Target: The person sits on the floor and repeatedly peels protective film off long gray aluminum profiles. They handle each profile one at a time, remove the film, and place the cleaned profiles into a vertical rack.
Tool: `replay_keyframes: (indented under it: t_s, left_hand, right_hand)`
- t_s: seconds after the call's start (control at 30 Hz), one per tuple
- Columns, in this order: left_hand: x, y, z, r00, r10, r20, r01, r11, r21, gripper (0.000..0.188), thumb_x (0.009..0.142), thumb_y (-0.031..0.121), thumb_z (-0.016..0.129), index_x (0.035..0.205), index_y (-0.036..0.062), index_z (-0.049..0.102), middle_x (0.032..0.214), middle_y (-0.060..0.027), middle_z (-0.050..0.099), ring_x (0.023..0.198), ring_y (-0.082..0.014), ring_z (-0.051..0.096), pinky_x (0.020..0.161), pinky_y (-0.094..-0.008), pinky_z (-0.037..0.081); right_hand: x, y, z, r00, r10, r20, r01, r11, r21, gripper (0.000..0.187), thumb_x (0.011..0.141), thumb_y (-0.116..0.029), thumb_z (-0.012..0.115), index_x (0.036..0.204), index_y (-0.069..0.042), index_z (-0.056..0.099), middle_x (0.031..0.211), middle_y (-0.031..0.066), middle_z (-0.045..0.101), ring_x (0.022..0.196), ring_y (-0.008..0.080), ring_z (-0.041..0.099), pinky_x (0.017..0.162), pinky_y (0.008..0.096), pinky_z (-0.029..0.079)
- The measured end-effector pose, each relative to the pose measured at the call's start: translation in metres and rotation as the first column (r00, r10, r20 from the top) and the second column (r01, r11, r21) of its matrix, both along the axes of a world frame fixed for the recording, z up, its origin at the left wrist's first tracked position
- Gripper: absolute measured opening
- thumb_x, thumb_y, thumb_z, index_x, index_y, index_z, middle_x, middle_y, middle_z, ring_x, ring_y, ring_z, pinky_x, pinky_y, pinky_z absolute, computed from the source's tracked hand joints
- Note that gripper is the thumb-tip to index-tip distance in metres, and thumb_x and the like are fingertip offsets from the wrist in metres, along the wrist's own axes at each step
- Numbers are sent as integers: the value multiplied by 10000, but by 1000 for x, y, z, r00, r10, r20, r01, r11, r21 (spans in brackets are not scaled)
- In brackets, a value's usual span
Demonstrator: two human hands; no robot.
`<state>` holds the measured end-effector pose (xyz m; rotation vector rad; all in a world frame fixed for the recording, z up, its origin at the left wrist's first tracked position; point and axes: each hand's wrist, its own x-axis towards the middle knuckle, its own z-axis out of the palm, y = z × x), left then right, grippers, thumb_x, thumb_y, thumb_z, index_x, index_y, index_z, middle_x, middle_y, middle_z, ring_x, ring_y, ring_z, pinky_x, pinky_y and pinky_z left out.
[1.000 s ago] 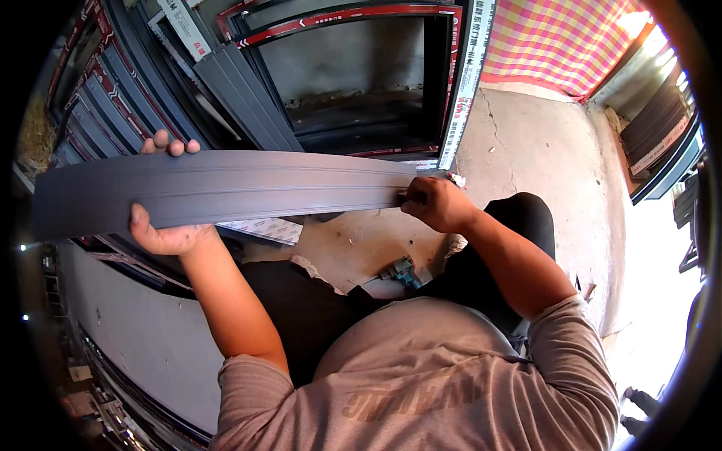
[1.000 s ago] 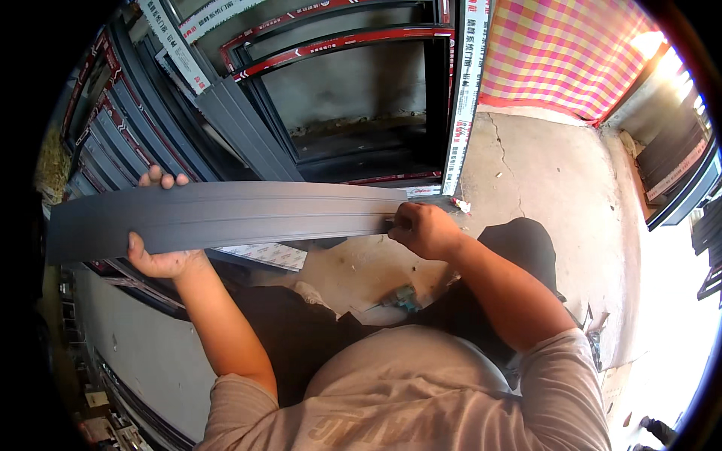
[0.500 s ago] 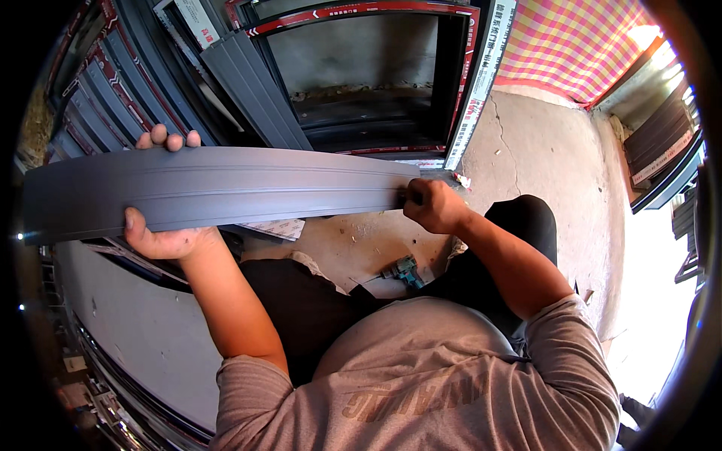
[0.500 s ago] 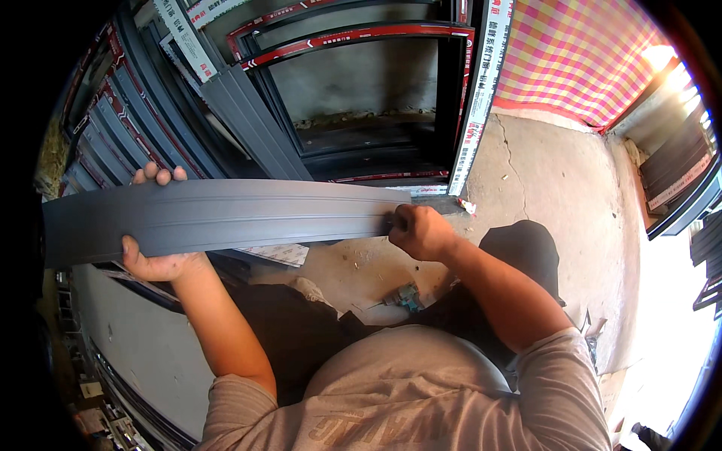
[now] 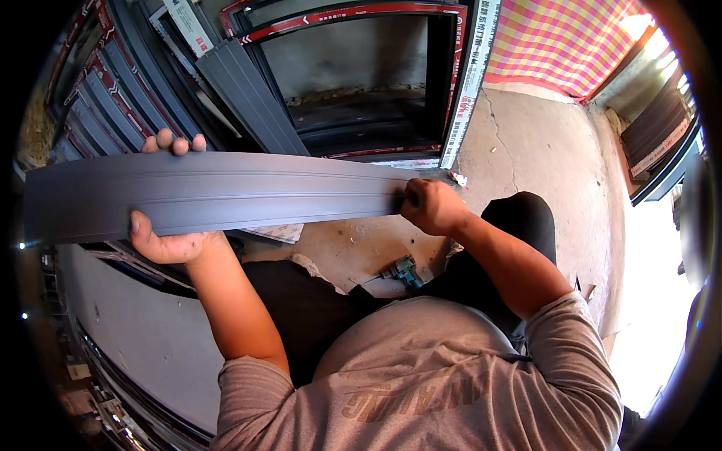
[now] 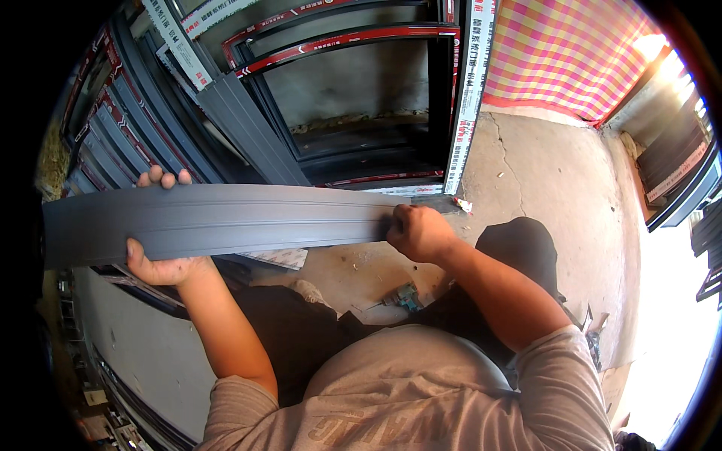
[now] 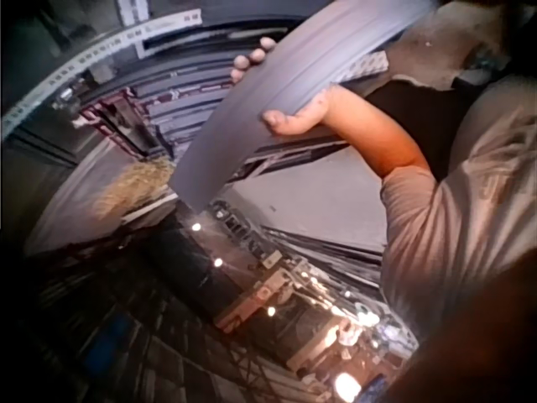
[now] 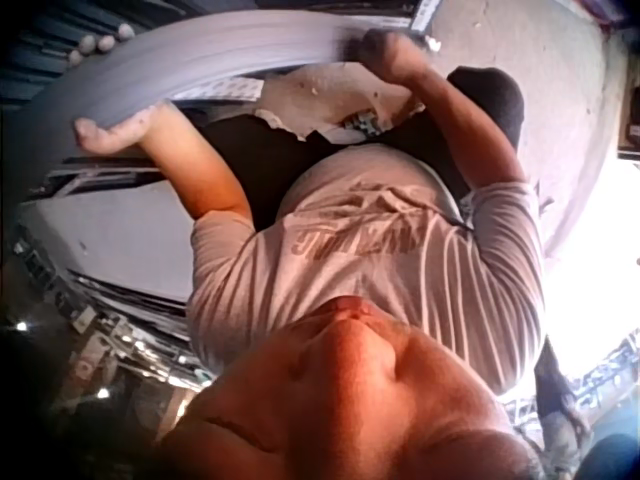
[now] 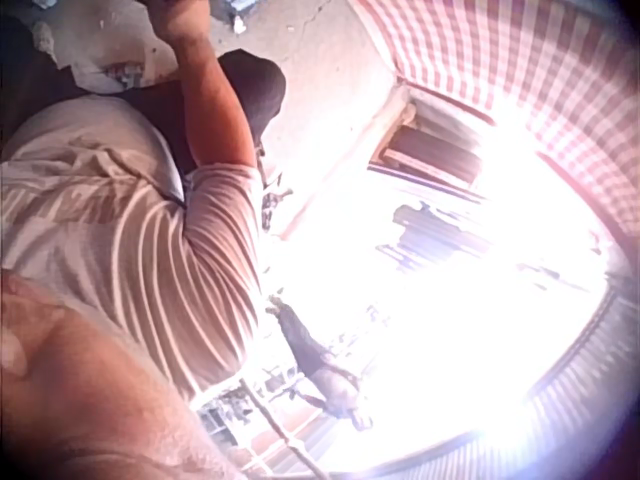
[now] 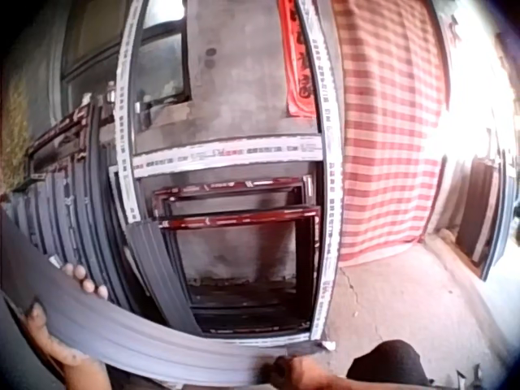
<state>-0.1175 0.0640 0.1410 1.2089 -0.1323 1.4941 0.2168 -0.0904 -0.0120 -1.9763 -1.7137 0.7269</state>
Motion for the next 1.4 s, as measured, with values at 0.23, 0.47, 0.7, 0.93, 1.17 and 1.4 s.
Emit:
replay_keyframes:
  t_s: [0.23,0.47,0.7,0.93,1.17,1.4]
  left_hand:
    - [14,-8,7,997,75,33,-70,987,-141,858,918,531,538,1501,-94,459,1472,-272,535,1256,-363,580,1176,-595,383]
    - [50,-17,-11,993,-114,-11,112,989,-96,875,892,476,554,1521,-110,389,1324,-225,560,1227,-348,554,1193,-630,341]
    - [21,-8,-3,1000,13,18,-11,996,-93,824,886,478,541,1491,-77,463,1339,-213,571,1227,-348,566,1154,-626,393]
    - [14,0,-6,999,-8,53,13,997,-81,819,882,455,534,1481,-98,461,1357,-247,597,1250,-371,589,1172,-630,384]
    - [6,2,-3,995,-80,67,85,994,-71,833,881,448,543,1473,-127,438,1316,-243,563,1294,-367,553,1247,-611,283]
    - [-4,4,-2,990,-100,103,110,989,-97,822,871,436,565,1459,-128,457,1302,-257,565,1316,-377,535,1260,-602,267]
  right_hand:
    - [2,-5,7,999,19,47,-20,1000,19,291,840,-247,657,908,34,625,919,305,706,901,488,693,840,531,558]
    - [0,-6,20,966,-81,-246,129,974,184,199,811,-119,679,918,24,593,877,245,688,862,445,683,789,475,551]
    - [23,-6,15,946,-59,-318,118,978,171,199,857,-81,660,1029,12,695,1006,216,710,921,382,700,857,429,557]
    - [15,-7,16,970,-11,-244,78,962,264,176,856,-119,736,1001,-20,752,1033,180,717,926,351,711,853,420,587]
    - [26,-3,3,996,-60,-65,76,960,270,171,852,-144,759,999,-56,746,1076,160,694,939,369,708,842,443,589]
    - [27,-5,9,995,-80,66,58,957,283,179,858,-163,730,1004,-61,718,1060,164,663,947,392,700,848,463,584]
